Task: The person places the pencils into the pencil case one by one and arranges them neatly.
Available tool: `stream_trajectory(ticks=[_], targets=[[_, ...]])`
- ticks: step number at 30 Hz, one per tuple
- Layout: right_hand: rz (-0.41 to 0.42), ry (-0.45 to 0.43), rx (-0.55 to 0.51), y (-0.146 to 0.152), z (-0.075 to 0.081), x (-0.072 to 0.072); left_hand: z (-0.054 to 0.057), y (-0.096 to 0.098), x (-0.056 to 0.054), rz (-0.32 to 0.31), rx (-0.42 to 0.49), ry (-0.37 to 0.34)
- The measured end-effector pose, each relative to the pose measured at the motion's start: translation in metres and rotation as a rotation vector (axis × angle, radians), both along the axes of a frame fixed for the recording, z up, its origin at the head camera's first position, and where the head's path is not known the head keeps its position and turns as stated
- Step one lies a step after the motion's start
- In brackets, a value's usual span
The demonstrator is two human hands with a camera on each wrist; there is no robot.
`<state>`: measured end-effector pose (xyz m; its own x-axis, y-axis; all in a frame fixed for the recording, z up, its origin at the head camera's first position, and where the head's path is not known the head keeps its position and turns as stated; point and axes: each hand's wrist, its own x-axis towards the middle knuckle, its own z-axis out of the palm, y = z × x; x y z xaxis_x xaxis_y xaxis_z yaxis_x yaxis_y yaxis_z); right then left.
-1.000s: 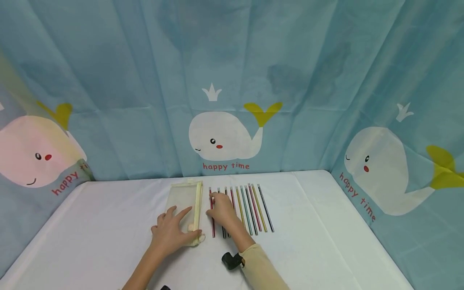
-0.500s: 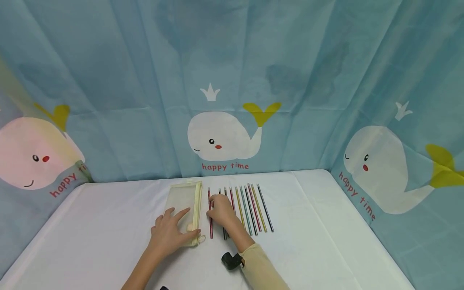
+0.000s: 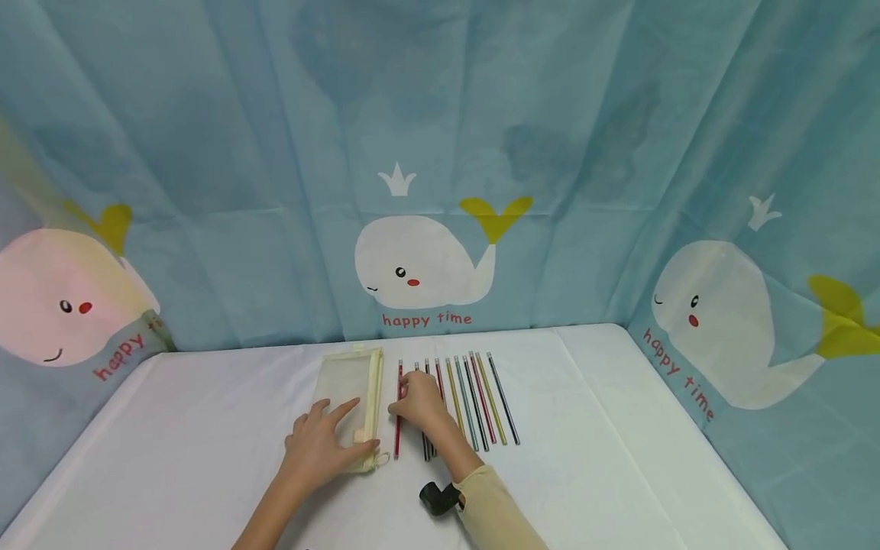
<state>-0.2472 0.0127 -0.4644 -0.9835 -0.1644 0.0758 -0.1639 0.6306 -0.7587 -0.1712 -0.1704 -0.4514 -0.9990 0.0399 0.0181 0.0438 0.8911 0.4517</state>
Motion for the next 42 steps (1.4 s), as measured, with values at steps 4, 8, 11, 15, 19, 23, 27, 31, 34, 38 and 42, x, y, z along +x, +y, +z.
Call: stream_trajectory(ticks=[4, 8, 11, 15, 19, 23, 27, 31, 34, 38, 42], targets=[[-0.008, -0.012, -0.015, 0.001, 0.002, 0.001, 0.000, -0.001, 0.002, -0.003, -0.001, 0.003], [-0.009, -0.035, -0.059, 0.004, 0.003, 0.001, -0.001, -0.002, 0.002, -0.007, 0.008, 0.003], [-0.002, -0.046, -0.096, 0.006, 0.003, 0.000, -0.001, -0.002, 0.002, -0.014, 0.016, 0.007], [0.000, -0.045, -0.116, 0.007, 0.004, -0.001, -0.002, -0.003, 0.001, -0.030, 0.037, 0.019], [0.009, -0.067, -0.149, 0.008, 0.007, -0.001, -0.002, -0.002, -0.001, -0.035, 0.044, 0.017], [0.032, -0.129, -0.244, 0.009, 0.011, 0.001, -0.001, -0.002, -0.001, -0.022, 0.043, 0.000], [0.049, -0.197, -0.338, 0.008, 0.013, 0.002, -0.001, -0.002, 0.000, -0.018, 0.043, -0.013], [0.064, -0.221, -0.369, 0.008, 0.011, 0.002, -0.003, -0.003, 0.002, -0.024, 0.046, 0.002], [0.083, -0.221, -0.377, 0.009, 0.010, 0.000, -0.003, -0.002, 0.002, -0.029, 0.052, 0.008], [0.096, -0.225, -0.378, 0.011, 0.008, -0.003, -0.003, -0.003, 0.002, -0.034, 0.058, -0.002], [0.091, -0.224, -0.372, 0.010, 0.009, -0.003, -0.003, -0.003, 0.002, -0.046, 0.067, -0.002]])
